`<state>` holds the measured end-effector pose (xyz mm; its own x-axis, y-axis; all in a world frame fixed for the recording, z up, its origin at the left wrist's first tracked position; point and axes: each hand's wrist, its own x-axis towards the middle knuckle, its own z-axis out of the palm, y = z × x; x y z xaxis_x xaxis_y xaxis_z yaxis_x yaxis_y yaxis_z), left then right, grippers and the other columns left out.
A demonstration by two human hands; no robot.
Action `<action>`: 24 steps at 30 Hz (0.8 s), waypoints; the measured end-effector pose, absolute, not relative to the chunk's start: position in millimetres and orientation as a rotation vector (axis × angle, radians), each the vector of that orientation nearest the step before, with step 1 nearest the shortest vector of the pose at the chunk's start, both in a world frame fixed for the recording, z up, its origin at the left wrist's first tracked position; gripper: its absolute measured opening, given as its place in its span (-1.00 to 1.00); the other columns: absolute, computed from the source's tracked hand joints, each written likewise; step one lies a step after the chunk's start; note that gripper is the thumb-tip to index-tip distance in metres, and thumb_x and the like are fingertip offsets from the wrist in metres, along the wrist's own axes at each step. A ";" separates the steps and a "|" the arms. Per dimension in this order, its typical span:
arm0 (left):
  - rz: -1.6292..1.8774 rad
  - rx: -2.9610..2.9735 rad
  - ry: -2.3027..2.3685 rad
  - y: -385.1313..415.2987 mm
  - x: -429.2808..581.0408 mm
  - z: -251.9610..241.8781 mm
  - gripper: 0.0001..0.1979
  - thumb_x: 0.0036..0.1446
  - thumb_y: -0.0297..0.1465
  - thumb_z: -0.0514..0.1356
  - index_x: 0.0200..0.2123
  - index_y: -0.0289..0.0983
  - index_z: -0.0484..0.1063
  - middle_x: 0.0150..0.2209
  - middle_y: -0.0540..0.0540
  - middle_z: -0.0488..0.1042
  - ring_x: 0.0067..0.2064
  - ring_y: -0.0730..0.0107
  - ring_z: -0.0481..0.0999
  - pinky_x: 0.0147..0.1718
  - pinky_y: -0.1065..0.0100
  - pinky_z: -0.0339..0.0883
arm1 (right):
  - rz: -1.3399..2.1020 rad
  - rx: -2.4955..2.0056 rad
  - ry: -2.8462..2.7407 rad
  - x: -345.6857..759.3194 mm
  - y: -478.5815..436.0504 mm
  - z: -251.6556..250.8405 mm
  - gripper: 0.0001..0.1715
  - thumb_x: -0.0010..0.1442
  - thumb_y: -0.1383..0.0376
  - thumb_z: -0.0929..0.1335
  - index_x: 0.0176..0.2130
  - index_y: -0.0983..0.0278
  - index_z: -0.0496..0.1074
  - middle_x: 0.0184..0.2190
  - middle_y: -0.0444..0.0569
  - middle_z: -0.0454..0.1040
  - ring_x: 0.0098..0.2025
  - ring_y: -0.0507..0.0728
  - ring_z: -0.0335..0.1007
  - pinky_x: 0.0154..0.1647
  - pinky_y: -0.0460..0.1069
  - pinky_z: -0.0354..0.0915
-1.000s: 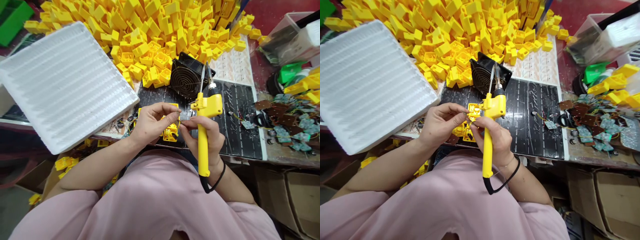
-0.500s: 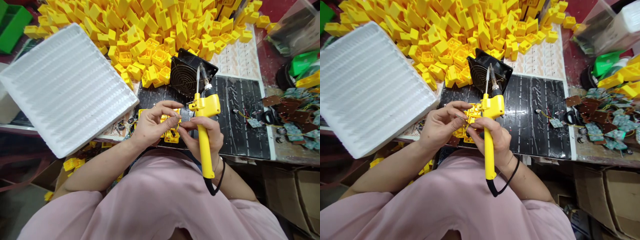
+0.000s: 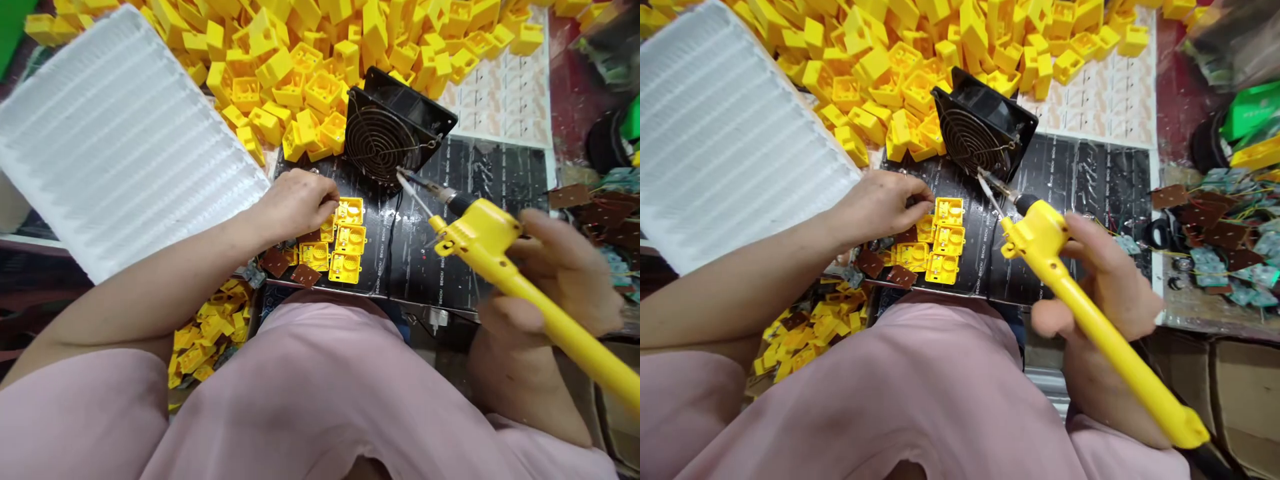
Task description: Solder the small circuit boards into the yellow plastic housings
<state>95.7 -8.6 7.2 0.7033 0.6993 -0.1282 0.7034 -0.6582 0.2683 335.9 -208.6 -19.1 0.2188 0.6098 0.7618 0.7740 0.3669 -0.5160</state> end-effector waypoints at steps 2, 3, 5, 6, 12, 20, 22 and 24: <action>-0.102 2.638 1.124 -8.1 99.4 4.3 -0.66 0.30 -0.35 0.16 -0.07 -0.31 0.72 -0.15 -0.23 0.74 -0.04 0.00 0.72 0.02 0.16 0.49 | -0.298 -1.263 -1.315 338.7 -198.1 -24.9 -0.26 0.32 -0.34 0.40 0.15 0.07 0.67 -0.27 0.00 0.69 -0.45 0.16 0.59 -0.65 -0.01 0.37; -0.118 2.630 1.135 -7.6 99.3 3.4 -0.66 0.29 -0.34 0.16 -0.06 -0.30 0.72 -0.16 -0.22 0.74 -0.06 0.00 0.72 0.01 0.16 0.50 | -0.319 -1.252 -1.246 339.8 -193.0 -28.4 -0.29 0.31 -0.35 0.40 0.07 0.07 0.71 -0.34 -0.03 0.66 -0.51 0.14 0.54 -0.67 -0.02 0.32; -0.113 2.602 1.151 -6.3 97.0 2.5 -0.66 0.27 -0.34 0.15 -0.08 -0.28 0.71 -0.21 -0.19 0.73 -0.11 0.05 0.71 -0.02 0.17 0.49 | -0.321 -1.260 -1.161 340.8 -186.0 -34.8 -0.40 0.37 -0.27 0.38 -0.01 0.06 0.73 -0.40 -0.06 0.62 -0.55 0.11 0.48 -0.66 -0.03 0.29; -0.102 2.590 1.155 -5.8 95.6 2.3 -0.66 0.26 -0.34 0.15 -0.08 -0.27 0.71 -0.23 -0.18 0.72 -0.13 0.07 0.70 -0.03 0.18 0.48 | -0.325 -1.268 -1.142 340.4 -184.6 -37.2 -0.51 0.41 -0.18 0.39 -0.04 0.07 0.74 -0.40 -0.07 0.62 -0.55 0.09 0.48 -0.63 -0.04 0.29; -0.073 2.615 1.217 -4.4 97.4 -1.6 -0.70 0.23 -0.33 0.16 -0.13 -0.23 0.69 -0.25 -0.17 0.71 -0.16 0.07 0.68 -0.13 0.21 0.43 | 0.020 -1.361 -1.426 329.3 -193.1 -38.5 -0.45 0.31 0.21 0.57 0.25 0.04 0.57 -0.12 -0.09 0.73 -0.36 0.09 0.65 -0.36 -0.02 0.58; -0.111 2.598 1.242 -2.3 105.1 -4.4 -0.73 0.17 -0.35 0.19 -0.17 -0.23 0.69 -0.30 -0.14 0.69 -0.19 0.09 0.68 -0.14 0.22 0.42 | -0.105 -1.209 -1.729 316.4 -173.6 -31.2 -0.68 0.20 0.34 0.62 -0.11 0.14 0.54 -0.35 -0.18 0.69 -0.42 0.09 0.65 -0.47 -0.07 0.54; -0.122 2.596 1.246 -2.6 105.1 -4.0 -0.73 0.18 -0.34 0.19 -0.16 -0.23 0.69 -0.28 -0.14 0.70 -0.19 0.07 0.68 -0.13 0.21 0.42 | -0.096 -1.196 -1.755 314.1 -169.8 -29.1 -0.67 0.17 0.38 0.63 -0.17 0.14 0.51 -0.40 -0.21 0.66 -0.42 0.08 0.65 -0.48 -0.08 0.53; -0.113 2.598 1.245 -2.9 104.1 -3.4 -0.73 0.19 -0.34 0.19 -0.17 -0.23 0.69 -0.28 -0.14 0.70 -0.19 0.07 0.68 -0.15 0.22 0.41 | -0.075 -1.207 -1.772 313.4 -168.8 -26.9 -0.67 0.16 0.39 0.63 -0.19 0.13 0.50 -0.42 -0.23 0.65 -0.42 0.08 0.65 -0.49 -0.09 0.53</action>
